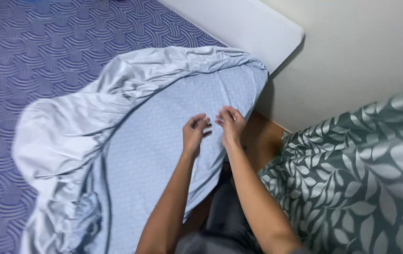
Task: Strip the sheets off a bed and dust the mattress with a hand duster.
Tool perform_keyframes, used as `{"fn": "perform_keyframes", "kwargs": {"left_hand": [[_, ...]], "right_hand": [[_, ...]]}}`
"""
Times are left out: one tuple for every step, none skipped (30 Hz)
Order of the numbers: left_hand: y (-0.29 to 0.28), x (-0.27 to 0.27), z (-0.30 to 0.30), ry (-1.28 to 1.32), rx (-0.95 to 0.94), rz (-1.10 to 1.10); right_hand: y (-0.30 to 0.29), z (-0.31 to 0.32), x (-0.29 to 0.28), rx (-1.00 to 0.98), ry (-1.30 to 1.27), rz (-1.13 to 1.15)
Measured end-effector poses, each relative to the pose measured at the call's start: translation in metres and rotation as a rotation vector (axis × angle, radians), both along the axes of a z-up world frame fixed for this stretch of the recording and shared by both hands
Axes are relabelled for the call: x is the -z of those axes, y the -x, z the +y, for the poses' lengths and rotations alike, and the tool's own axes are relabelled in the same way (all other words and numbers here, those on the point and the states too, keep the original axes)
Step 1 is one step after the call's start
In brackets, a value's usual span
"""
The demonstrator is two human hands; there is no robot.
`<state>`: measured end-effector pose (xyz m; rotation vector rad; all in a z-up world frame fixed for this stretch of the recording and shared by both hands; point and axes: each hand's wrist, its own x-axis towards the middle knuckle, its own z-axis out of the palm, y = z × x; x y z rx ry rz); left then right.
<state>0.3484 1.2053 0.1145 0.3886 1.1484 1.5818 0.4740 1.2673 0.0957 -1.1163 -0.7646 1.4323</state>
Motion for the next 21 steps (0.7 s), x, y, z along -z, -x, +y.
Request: {"fn": "perform_keyframes", "kwargs": {"left_hand": [[-0.016,0.019,0.026,0.030,-0.006,-0.027],[-0.031,0.036,0.053,0.059,-0.026,-0.101],[-0.029,0.047,0.101,0.051,-0.064,-0.143],[-0.031,0.055,0.149,0.044,-0.089,-0.139],[-0.037,0.065,0.179,0.072,-0.121,-0.185],[-0.042,0.076,0.207,0.100,-0.153,-0.232],[-0.047,0.091,0.238,0.109,-0.160,-0.230],[-0.051,0.105,0.266,0.113,-0.194,-0.293],[-0.056,0.118,0.293,0.113,-0.230,-0.360],[-0.060,0.139,0.319,0.118,-0.239,-0.361],[-0.066,0.161,0.338,0.158,-0.289,-0.427],[-0.072,0.184,0.354,0.197,-0.338,-0.492],[-0.076,0.202,0.368,0.206,-0.354,-0.496],[-0.079,0.219,0.381,0.268,-0.402,-0.534],[-0.083,0.235,0.393,0.325,-0.447,-0.572],[-0.084,0.240,0.402,0.331,-0.460,-0.576],[-0.084,0.245,0.409,0.401,-0.476,-0.589],[-0.083,0.248,0.414,0.470,-0.492,-0.602],[-0.081,0.249,0.417,0.477,-0.503,-0.603],[-0.079,0.249,0.419,0.516,-0.499,-0.584],[-0.074,0.248,0.426,0.544,-0.490,-0.565]], "right_hand": [[-0.005,0.029,0.015,-0.006,0.030,-0.027],[-0.009,0.059,0.029,-0.005,0.052,-0.003],[0.006,0.111,0.037,-0.022,0.040,0.053],[0.006,0.159,0.039,-0.047,0.035,0.058],[0.001,0.187,0.044,-0.039,0.093,0.031],[-0.004,0.213,0.049,-0.032,0.152,0.002],[-0.006,0.242,0.065,-0.038,0.161,0.003],[-0.008,0.269,0.080,-0.026,0.211,0.023],[-0.010,0.294,0.094,-0.016,0.257,0.039],[-0.011,0.317,0.103,-0.024,0.264,0.036],[-0.014,0.333,0.114,-0.026,0.304,0.018],[-0.016,0.347,0.126,-0.027,0.343,-0.001],[-0.017,0.360,0.141,-0.039,0.356,-0.008],[-0.018,0.371,0.156,-0.068,0.390,-0.031],[-0.019,0.382,0.171,-0.095,0.419,-0.054],[-0.021,0.391,0.180,-0.105,0.427,-0.060],[-0.021,0.399,0.189,-0.138,0.556,-0.025],[-0.021,0.405,0.198,-0.170,0.684,0.010],[-0.022,0.405,0.200,-0.178,0.694,0.007],[-0.023,0.404,0.202,-0.209,0.751,0.028],[-0.022,0.409,0.202,-0.238,0.797,0.052]]}}
